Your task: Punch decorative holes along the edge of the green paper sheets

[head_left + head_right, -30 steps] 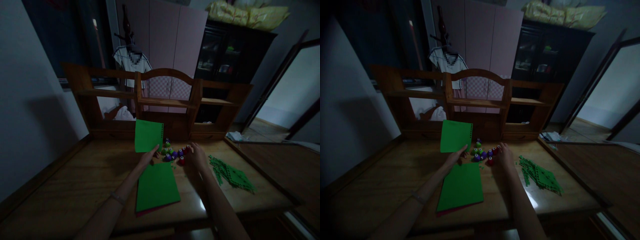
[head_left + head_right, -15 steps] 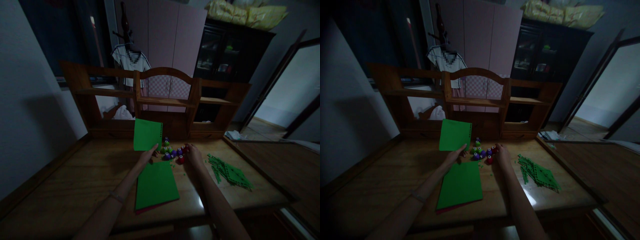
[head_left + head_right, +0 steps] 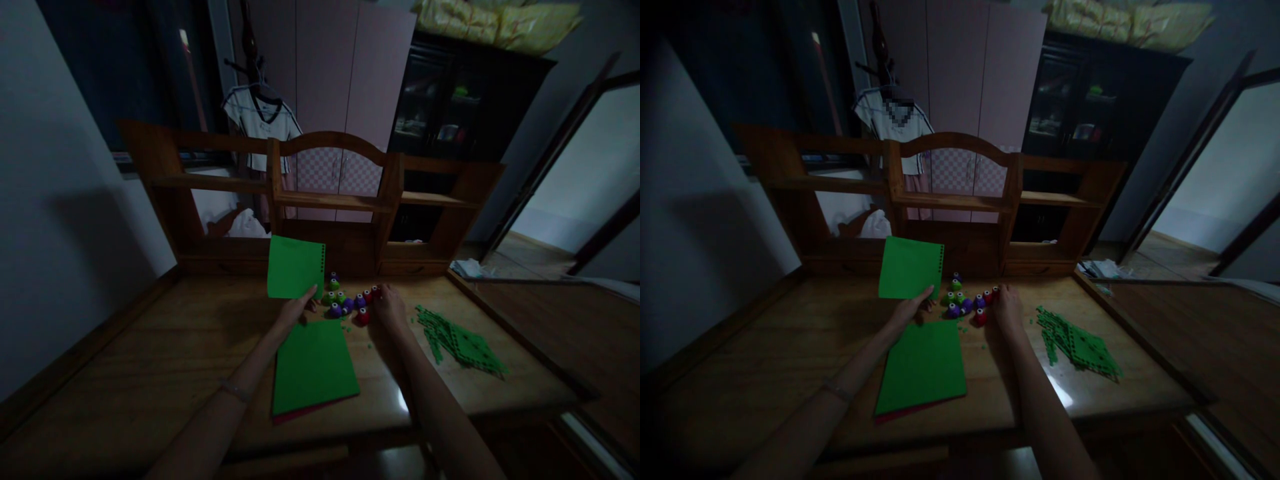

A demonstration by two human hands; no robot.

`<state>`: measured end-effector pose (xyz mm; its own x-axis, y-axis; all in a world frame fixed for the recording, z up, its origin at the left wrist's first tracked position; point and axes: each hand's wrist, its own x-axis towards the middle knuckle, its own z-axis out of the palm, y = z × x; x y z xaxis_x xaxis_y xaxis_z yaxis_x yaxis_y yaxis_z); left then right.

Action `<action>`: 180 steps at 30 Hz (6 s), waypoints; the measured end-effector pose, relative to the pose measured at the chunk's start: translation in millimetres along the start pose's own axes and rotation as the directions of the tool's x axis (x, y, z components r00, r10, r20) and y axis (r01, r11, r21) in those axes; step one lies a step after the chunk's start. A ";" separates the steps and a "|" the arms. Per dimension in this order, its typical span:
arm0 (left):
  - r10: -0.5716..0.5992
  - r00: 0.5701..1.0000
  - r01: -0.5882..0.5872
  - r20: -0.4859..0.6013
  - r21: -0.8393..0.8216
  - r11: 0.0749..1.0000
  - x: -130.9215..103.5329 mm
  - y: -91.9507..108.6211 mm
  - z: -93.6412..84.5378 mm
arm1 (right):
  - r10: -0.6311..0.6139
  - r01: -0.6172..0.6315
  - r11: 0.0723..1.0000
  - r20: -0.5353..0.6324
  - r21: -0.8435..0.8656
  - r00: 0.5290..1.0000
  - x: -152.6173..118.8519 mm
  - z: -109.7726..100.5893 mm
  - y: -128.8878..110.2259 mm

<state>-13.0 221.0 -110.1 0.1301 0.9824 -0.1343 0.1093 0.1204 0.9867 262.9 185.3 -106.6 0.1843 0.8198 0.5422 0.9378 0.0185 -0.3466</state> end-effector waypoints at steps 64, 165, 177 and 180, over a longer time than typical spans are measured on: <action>0.042 0.999 -0.041 0.008 -0.066 0.997 -13.9 14.6 2.2 | 0.296 -0.466 -0.033 0.454 0.884 0.840 3.6 -4.8 -33.7; 0.070 0.998 -0.069 0.007 -0.055 0.996 -14.4 15.7 -0.8 | 0.223 -0.577 0.109 0.545 0.810 0.808 1.7 -8.3 -45.3; 0.041 0.999 -0.041 -0.006 -0.017 0.999 -21.9 25.3 2.7 | 0.212 -0.582 0.105 0.553 0.807 0.806 2.0 -6.4 -43.4; 0.054 0.999 -0.054 -0.001 -0.030 0.998 -18.1 20.9 1.9 | 0.225 -0.577 0.101 0.547 0.810 0.806 1.6 -7.1 -44.1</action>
<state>-11.2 205.5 -87.2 0.1348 0.9876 -0.0805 0.0728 0.0712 0.9948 223.9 181.8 -85.1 0.1986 0.9783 -0.0592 -0.2505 -0.0077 -0.9681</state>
